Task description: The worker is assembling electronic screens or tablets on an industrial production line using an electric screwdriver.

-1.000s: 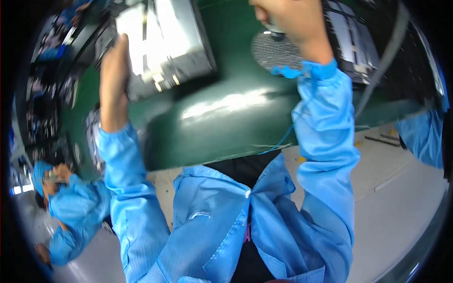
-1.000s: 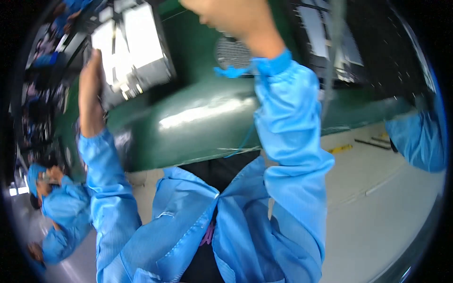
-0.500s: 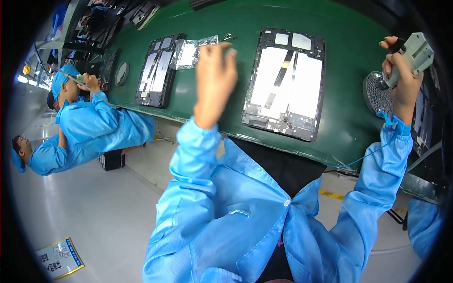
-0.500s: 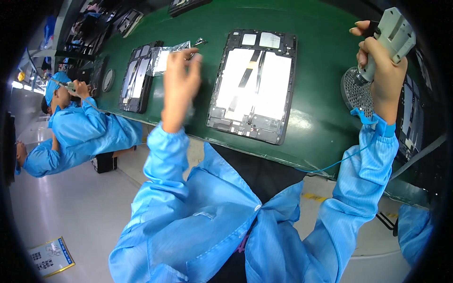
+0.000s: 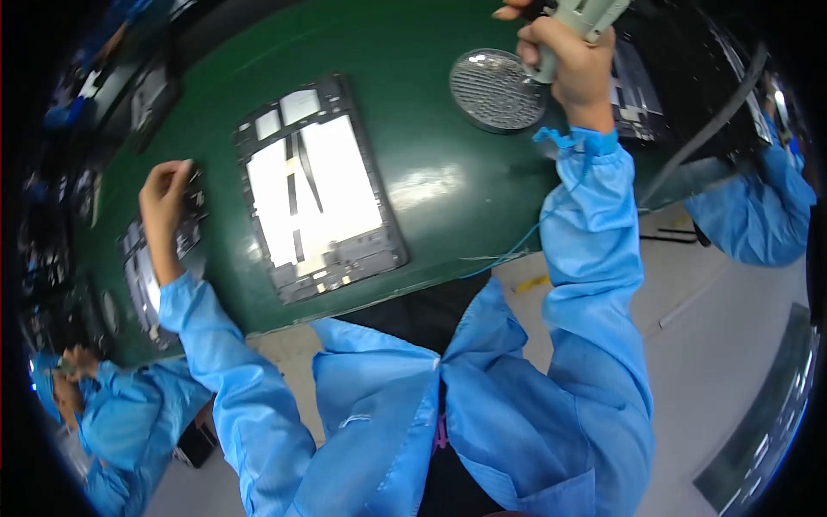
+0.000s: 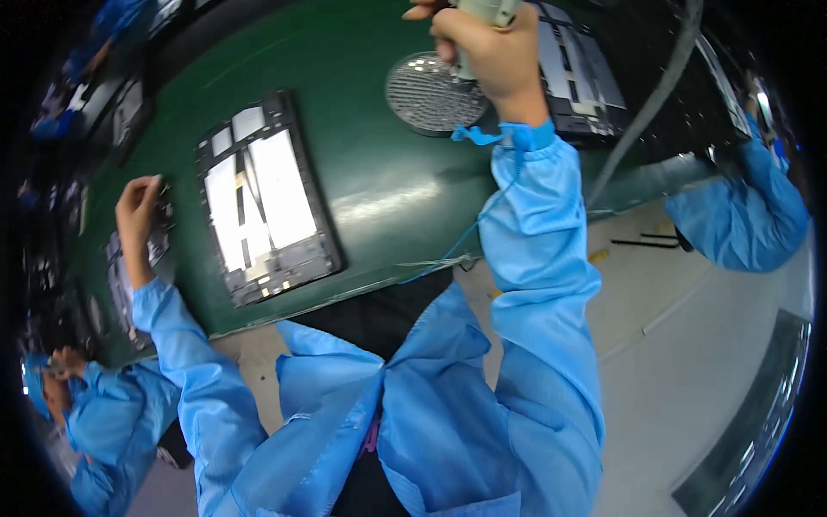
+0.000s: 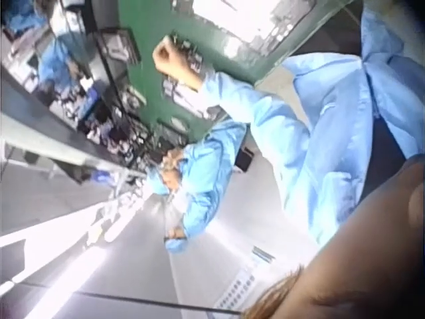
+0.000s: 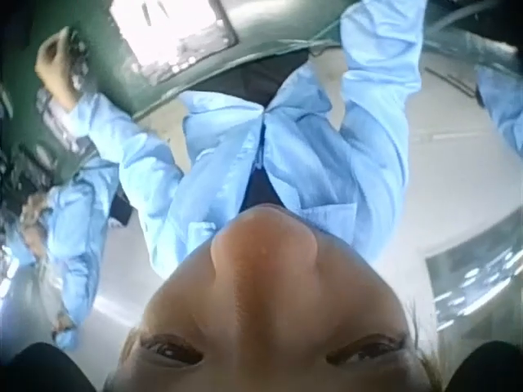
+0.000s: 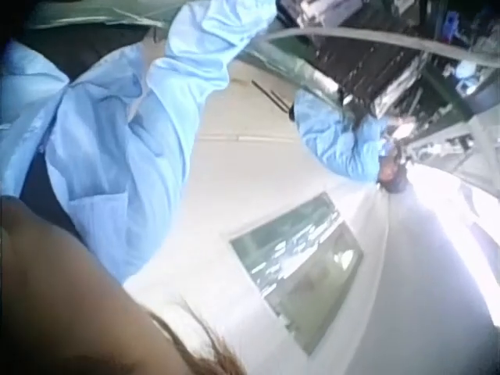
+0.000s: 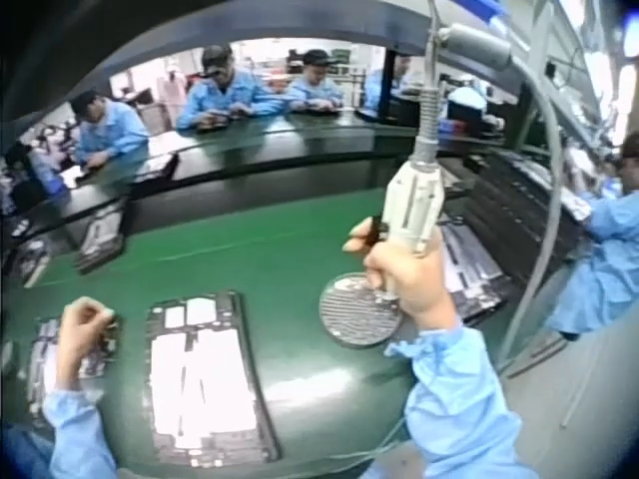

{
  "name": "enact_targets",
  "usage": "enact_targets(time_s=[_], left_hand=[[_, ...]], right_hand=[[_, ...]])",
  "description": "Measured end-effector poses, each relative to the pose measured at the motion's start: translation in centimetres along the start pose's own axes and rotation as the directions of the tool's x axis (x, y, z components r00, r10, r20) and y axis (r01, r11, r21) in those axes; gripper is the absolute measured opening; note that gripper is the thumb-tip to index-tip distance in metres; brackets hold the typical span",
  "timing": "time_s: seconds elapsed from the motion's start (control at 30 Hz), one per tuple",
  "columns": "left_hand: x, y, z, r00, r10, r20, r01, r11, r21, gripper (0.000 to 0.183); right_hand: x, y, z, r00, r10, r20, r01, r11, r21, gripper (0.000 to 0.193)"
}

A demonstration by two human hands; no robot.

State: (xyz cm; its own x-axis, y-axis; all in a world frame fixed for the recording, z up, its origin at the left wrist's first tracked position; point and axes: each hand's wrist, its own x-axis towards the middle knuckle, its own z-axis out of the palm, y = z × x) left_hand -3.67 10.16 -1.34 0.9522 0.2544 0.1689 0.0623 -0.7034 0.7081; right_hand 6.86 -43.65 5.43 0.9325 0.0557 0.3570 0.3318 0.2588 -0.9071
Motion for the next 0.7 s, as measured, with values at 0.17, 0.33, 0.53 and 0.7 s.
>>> enact_targets(time_s=[0.17, 0.33, 0.53, 0.7], left_hand=[[-1.6, 7.4, 3.7, 0.864, 0.058, -0.500, -0.153, 0.977, -0.150, 0.029], [-2.4, 7.8, 7.3, 0.891, 0.122, -0.438, -0.220, 0.959, -0.180, 0.024], [-3.0, 8.6, 7.4, 0.872, 0.123, -0.474, -0.233, 0.955, -0.182, 0.022], [-3.0, 8.6, 7.3, 0.880, 0.105, -0.463, -0.230, 0.948, -0.221, 0.024]], right_hand=[[-0.6, -0.2, 0.7, 0.999, -0.023, 0.040, 0.025, 0.999, -0.038, 0.029], [-0.7, 0.7, 1.5, 0.999, -0.003, 0.049, 0.006, 0.998, -0.059, 0.029], [-0.7, 1.3, 1.2, 0.999, -0.020, 0.036, 0.021, 0.999, -0.041, 0.026], [-0.6, 1.5, 1.4, 0.999, -0.027, 0.047, 0.030, 0.998, -0.060, 0.025]])
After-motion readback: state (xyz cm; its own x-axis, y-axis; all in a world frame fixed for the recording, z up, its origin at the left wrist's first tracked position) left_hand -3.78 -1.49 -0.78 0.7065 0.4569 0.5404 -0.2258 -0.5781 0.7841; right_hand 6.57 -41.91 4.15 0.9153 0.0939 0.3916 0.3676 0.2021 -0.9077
